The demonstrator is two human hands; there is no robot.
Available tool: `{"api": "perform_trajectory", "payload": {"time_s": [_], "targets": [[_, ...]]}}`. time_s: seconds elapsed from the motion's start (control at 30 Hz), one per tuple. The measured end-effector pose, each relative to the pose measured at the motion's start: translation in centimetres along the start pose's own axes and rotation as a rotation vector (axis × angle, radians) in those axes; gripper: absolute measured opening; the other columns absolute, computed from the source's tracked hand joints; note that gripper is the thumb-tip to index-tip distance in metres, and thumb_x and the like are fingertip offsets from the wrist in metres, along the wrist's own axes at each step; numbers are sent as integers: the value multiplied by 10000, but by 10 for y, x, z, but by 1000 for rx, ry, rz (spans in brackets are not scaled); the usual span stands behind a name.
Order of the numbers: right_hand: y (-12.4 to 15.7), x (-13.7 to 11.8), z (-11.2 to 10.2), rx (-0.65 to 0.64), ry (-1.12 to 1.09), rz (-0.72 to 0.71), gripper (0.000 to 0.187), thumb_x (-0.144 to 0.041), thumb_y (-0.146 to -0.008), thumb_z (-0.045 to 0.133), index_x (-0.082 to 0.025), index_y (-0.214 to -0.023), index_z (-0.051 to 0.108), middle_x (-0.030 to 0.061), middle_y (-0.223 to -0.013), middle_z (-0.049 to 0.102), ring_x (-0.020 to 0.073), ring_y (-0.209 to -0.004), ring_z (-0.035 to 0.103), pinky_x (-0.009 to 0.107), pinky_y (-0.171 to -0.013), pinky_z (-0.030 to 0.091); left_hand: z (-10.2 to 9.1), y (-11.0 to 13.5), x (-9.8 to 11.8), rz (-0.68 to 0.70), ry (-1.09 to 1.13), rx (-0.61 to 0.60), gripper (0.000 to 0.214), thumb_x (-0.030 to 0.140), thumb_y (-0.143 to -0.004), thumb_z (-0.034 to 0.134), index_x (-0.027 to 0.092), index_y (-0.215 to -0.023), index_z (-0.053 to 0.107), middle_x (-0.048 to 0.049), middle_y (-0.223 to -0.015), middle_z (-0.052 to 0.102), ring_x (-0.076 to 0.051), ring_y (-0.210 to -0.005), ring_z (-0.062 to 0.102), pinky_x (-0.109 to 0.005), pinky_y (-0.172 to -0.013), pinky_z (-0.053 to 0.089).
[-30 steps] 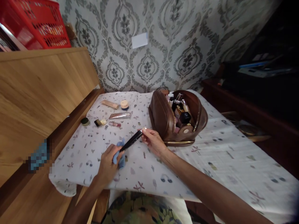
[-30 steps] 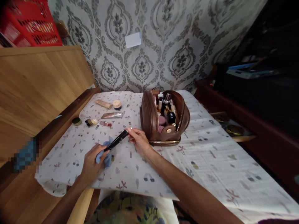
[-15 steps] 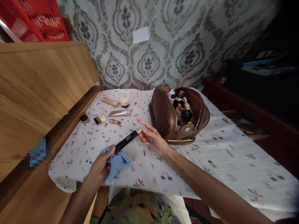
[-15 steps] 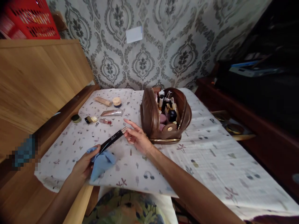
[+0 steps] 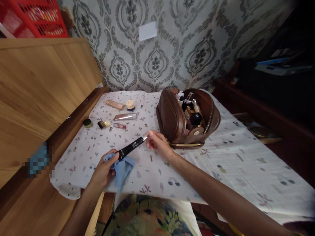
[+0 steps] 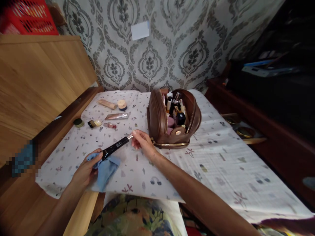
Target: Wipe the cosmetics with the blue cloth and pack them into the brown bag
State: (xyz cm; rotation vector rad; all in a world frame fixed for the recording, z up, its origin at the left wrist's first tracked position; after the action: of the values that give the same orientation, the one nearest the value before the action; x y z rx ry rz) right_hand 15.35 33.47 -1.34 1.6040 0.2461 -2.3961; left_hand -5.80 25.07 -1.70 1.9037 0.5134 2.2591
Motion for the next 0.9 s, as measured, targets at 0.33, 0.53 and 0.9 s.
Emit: {"api": "perform_trajectory", "payload": {"time_s": [0.33, 0.53, 0.9], "targets": [[-3, 8, -7, 42, 23, 27, 468, -615, -714, 755, -168, -810, 653, -48, -530, 542, 56, -432, 367, 222, -439, 218, -4, 1, 4, 60, -85, -21, 522, 577, -601, 850, 182, -725, 531, 100, -517, 401, -38, -431, 349, -115, -341, 279], [-2, 3, -2, -27, -16, -14, 476, -535, -711, 794, -196, -1014, 656, -8, -712, 646, 99, -574, 520, 215, -471, 292, -7, -3, 5, 23, -37, -3, 556, 549, -548, 882, 189, -683, 481, 109, -511, 386, -35, -402, 331, -123, -317, 260], [-4, 3, -4, 18, 209, -54, 549, -688, -731, 698, -201, -581, 494, -40, -496, 521, 68, -411, 374, 238, -423, 241, -4, 4, 16, 38, -59, 48, 549, 546, -503, 891, 191, -689, 514, 113, -498, 384, -43, -394, 349, -141, -325, 258]]}}
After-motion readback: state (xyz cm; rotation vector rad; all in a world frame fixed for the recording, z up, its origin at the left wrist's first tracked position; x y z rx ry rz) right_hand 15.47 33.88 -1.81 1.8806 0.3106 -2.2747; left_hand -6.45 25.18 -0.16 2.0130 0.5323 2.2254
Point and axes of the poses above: each hand's wrist, its own y-axis away from the middle knuckle, its own z-axis out of the palm, x = y × z, the point moved 6 cm from there along -y, towards the middle knuckle
